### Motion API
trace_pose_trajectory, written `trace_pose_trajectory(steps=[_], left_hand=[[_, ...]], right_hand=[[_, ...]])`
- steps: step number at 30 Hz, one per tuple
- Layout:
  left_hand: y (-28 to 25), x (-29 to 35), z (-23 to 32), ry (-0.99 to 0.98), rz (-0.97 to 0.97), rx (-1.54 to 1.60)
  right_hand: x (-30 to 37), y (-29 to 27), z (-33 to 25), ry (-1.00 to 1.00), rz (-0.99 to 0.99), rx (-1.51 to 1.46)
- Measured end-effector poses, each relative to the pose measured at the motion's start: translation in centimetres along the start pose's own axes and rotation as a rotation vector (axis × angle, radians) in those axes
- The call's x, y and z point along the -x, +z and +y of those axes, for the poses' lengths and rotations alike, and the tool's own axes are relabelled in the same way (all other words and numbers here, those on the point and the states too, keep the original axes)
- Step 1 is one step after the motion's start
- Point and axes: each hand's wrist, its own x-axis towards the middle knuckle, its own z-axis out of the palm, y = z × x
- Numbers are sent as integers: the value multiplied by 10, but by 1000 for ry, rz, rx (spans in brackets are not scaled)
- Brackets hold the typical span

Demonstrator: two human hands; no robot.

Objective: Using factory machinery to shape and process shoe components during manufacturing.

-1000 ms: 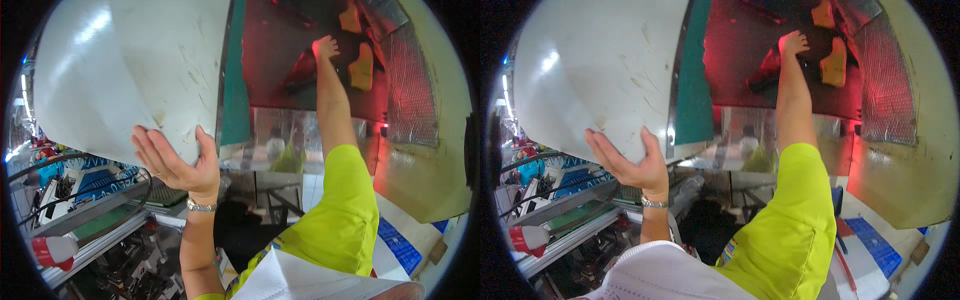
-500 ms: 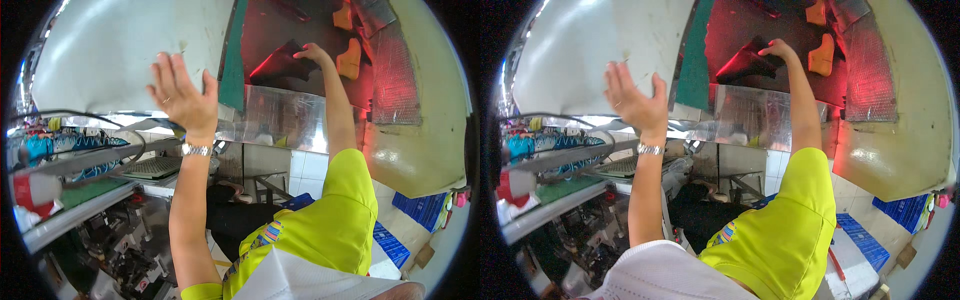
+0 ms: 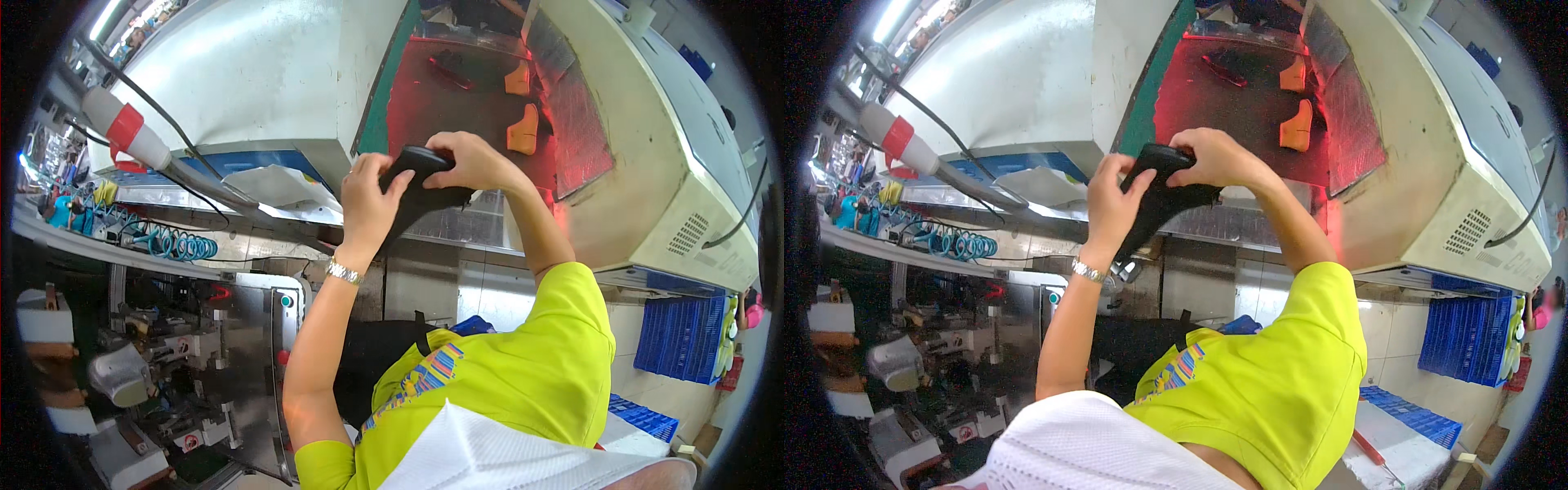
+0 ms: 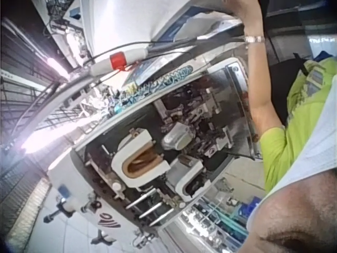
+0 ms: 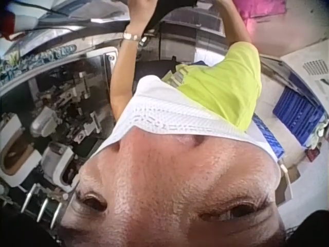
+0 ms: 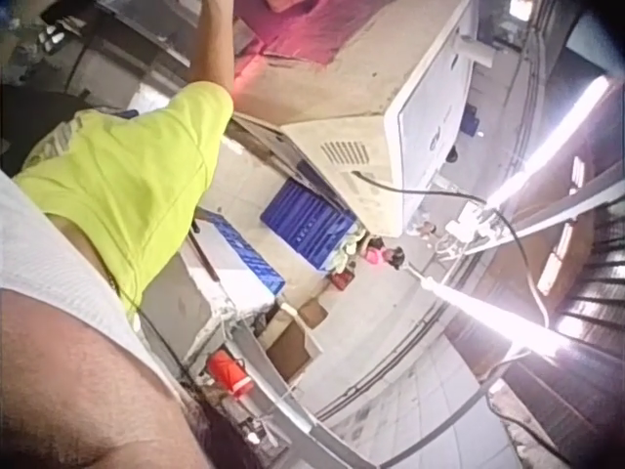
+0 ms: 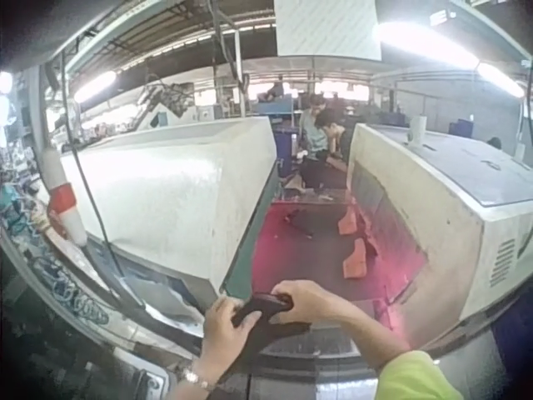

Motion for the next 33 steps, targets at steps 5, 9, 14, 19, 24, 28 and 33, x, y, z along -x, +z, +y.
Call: trace_pose_trajectory(steps=[5,9,14,19,24,28,33], left_hand=[[-48,42,33,-228,-70,191],[-97,62,32,-356,-311,718],[-153,78,20,-442,-10,908],[-222,121,16,-652,-281,976],[-264,142,43,-730,-183,1030],[-290,147,47,-786,-186,957],[-304,161,67,-832,-282,537]], right_hand=[[16,16,-20,-143,-162,-93],[-17,32,-12,-303,-542,-810],[-25,113,-75,154,-474,-1199],[-88,141,-99,-295,-1067,-1540],[-79,173,-174,-106,-1144,-1406],[-110,200,-200,-317,-1457,-1187],[-108,192,-245,-579,-1576,-742]])
